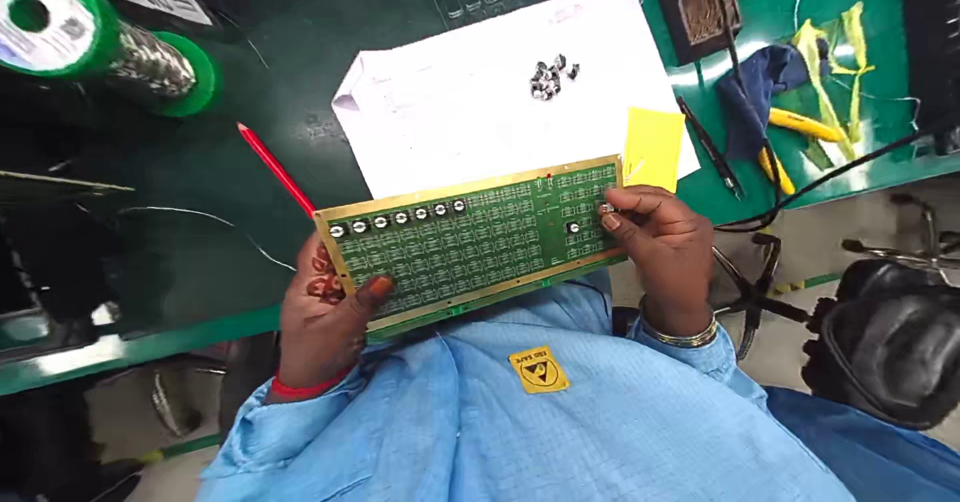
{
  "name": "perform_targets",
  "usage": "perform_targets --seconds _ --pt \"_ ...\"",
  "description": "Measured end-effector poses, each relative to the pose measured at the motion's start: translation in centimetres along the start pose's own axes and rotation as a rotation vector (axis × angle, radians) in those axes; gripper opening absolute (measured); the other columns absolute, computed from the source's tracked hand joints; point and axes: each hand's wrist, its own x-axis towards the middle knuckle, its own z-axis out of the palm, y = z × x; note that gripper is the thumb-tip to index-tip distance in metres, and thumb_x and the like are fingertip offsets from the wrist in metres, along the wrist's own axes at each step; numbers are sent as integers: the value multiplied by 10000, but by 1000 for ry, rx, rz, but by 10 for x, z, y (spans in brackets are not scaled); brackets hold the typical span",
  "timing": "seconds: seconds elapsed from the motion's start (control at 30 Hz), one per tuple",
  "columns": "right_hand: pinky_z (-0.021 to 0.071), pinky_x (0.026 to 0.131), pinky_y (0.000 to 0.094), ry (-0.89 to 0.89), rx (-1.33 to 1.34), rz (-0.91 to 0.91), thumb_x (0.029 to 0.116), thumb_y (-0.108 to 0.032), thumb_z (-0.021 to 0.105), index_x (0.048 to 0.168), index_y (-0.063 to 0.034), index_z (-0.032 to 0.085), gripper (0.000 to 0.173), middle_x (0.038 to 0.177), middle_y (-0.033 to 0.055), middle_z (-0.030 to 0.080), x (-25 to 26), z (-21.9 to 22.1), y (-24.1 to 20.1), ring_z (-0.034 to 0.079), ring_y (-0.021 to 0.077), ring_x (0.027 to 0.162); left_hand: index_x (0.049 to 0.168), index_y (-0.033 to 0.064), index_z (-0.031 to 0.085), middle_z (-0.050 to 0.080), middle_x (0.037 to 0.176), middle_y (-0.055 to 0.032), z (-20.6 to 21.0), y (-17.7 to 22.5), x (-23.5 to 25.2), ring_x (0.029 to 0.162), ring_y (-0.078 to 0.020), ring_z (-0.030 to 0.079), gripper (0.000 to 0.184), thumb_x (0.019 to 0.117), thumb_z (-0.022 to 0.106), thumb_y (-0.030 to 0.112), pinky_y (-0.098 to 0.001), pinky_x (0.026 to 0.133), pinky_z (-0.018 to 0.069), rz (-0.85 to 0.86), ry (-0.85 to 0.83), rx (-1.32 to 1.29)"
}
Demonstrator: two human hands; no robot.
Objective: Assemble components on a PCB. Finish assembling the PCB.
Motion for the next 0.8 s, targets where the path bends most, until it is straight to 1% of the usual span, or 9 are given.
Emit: perform_targets --seconds 0.07,0.1,0.13,0.23,0.37,0.5,0.6,0.67,0.8 --pt "624 814 258 -3 34 13 860 78 720 1107 -12 721 264 1090 10 705 -1 0 -1 699 70 900 1426 156 421 684 1251 147 0 0 1 1125 -42 669 611 912 749 205 -242 987 565 17 -5 -4" --pt "623 814 258 -2 52 20 862 81 717 1120 -17 718 277 1084 4 711 -2 -1 -1 700 68 890 1429 150 418 680 1259 141 -1 -1 0 1133 -47 666 615 913 749 196 -247 992 563 25 -11 -9" --pt "622 820 260 -4 64 23 863 77 720 1123 -24 721 279 1091 1 712 -3 -2 -1 702 68 898 1430 147 411 678 1262 143 0 -1 0 1136 -46 665 619 913 747 195 -245 995 562 26 -13 -4" --pt "620 841 276 -19 96 33 867 59 724 1077 -44 745 235 1123 15 712 -4 -7 0 703 92 952 1446 149 390 669 1275 147 -1 -1 0 1147 -46 659 644 910 744 176 -247 1007 555 23 -14 1" --pt "619 840 279 -32 122 37 865 62 724 1033 -44 752 200 1127 31 716 -5 -11 1 703 106 975 1444 145 387 667 1280 144 0 -2 0 1158 -52 655 649 908 750 182 -250 1016 549 36 -6 2" --pt "623 827 276 -33 117 45 876 58 711 1047 -42 748 201 1112 24 717 -6 -11 2 706 99 945 1448 152 392 662 1290 141 -1 -2 1 1164 -53 650 635 918 740 195 -256 1019 547 43 -20 13" --pt "623 816 270 -36 135 57 881 66 695 1107 -52 723 256 1099 6 728 -6 -11 2 710 81 894 1440 146 393 664 1286 134 -2 -3 0 1160 -60 654 629 916 738 180 -261 1018 549 41 -14 8" --pt "624 808 268 -44 150 53 882 71 694 1115 -47 726 263 1094 11 736 -6 -11 3 713 78 883 1441 148 397 669 1283 128 -2 -3 0 1158 -65 657 620 919 730 158 -264 1019 549 44 -21 -5" --pt "624 812 273 -53 155 59 892 70 686 1115 -37 739 253 1097 18 739 -5 -12 3 714 87 894 1448 151 400 666 1288 126 -3 -4 0 1164 -67 654 623 922 734 174 -265 1023 548 50 -27 -5"
